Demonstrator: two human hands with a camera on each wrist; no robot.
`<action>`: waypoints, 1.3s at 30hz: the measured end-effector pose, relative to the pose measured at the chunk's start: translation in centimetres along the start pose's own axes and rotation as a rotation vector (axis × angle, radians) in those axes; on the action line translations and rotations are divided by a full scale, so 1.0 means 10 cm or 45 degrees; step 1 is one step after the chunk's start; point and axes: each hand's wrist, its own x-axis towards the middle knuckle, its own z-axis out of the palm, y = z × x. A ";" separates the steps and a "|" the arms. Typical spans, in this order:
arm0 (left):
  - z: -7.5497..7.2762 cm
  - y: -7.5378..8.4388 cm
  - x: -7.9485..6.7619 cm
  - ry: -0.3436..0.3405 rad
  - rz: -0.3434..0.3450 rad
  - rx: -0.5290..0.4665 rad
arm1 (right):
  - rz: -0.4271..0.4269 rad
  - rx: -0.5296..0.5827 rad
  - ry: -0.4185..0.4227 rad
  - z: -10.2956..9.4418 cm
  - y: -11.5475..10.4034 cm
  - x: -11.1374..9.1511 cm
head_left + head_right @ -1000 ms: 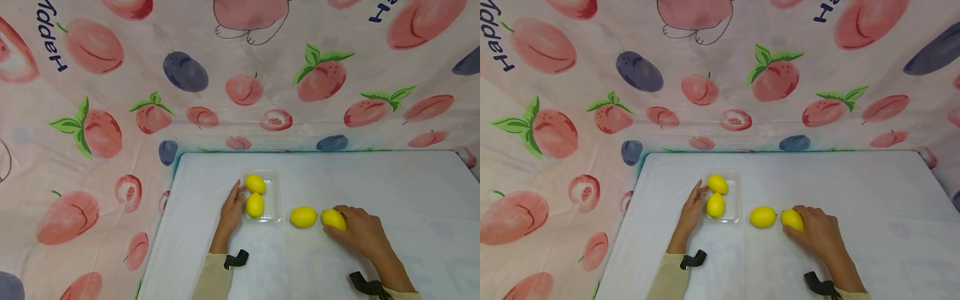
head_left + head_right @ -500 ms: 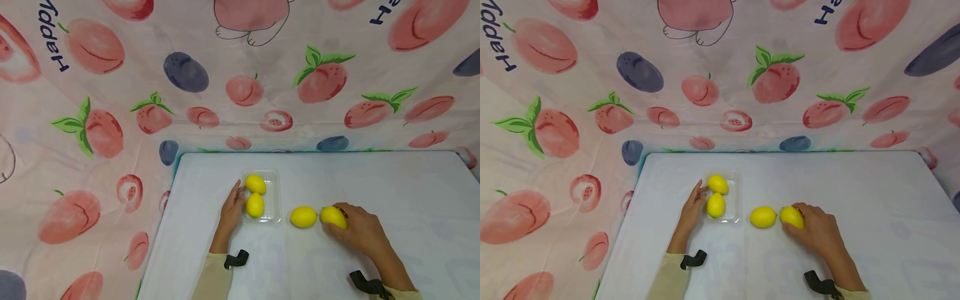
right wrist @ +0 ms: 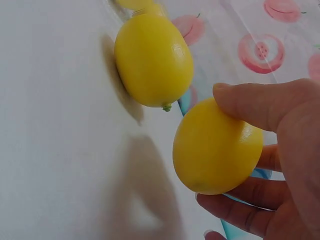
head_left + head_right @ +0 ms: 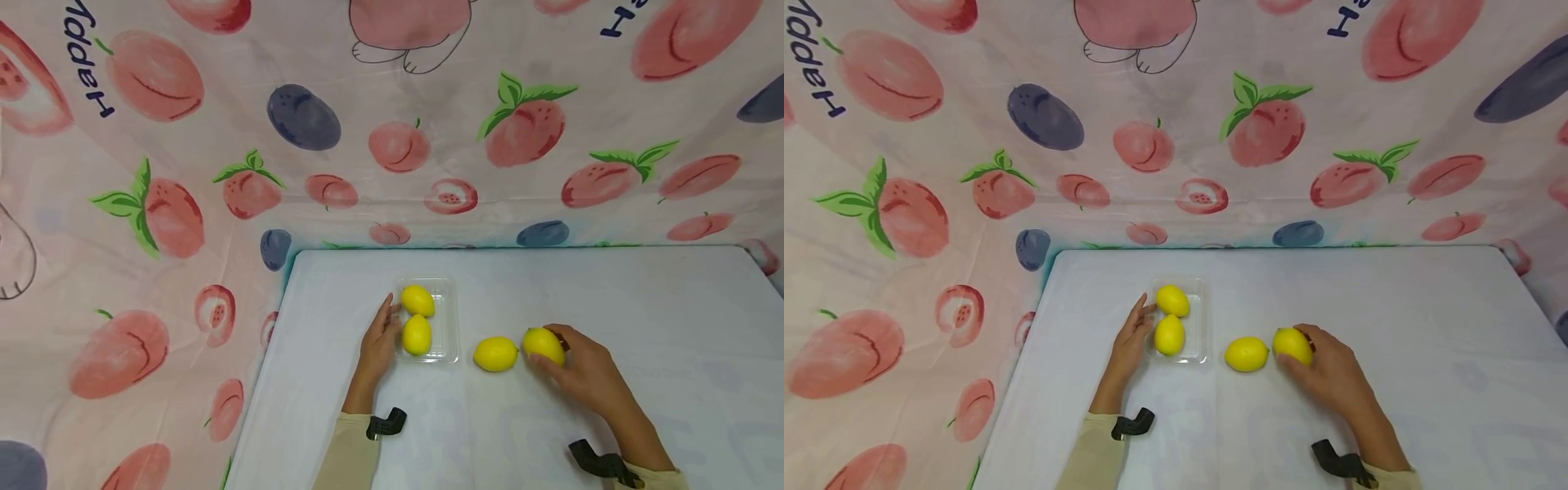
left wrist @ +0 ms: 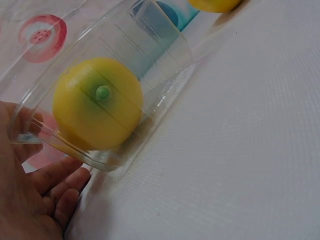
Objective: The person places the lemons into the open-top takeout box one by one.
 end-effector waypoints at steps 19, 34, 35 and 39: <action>-0.05 -0.04 -0.01 -0.019 0.011 0.002 | 0.017 0.182 0.170 0.03 -0.16 -0.07; -0.06 -0.07 -0.02 -0.025 0.010 0.010 | 0.010 0.238 0.206 0.07 -0.25 -0.04; -0.06 -0.07 -0.02 -0.027 0.011 0.009 | 0.010 0.246 0.204 0.07 -0.26 -0.04; -0.06 -0.07 -0.02 -0.031 0.032 0.008 | -0.009 0.267 0.207 0.07 -0.30 -0.03</action>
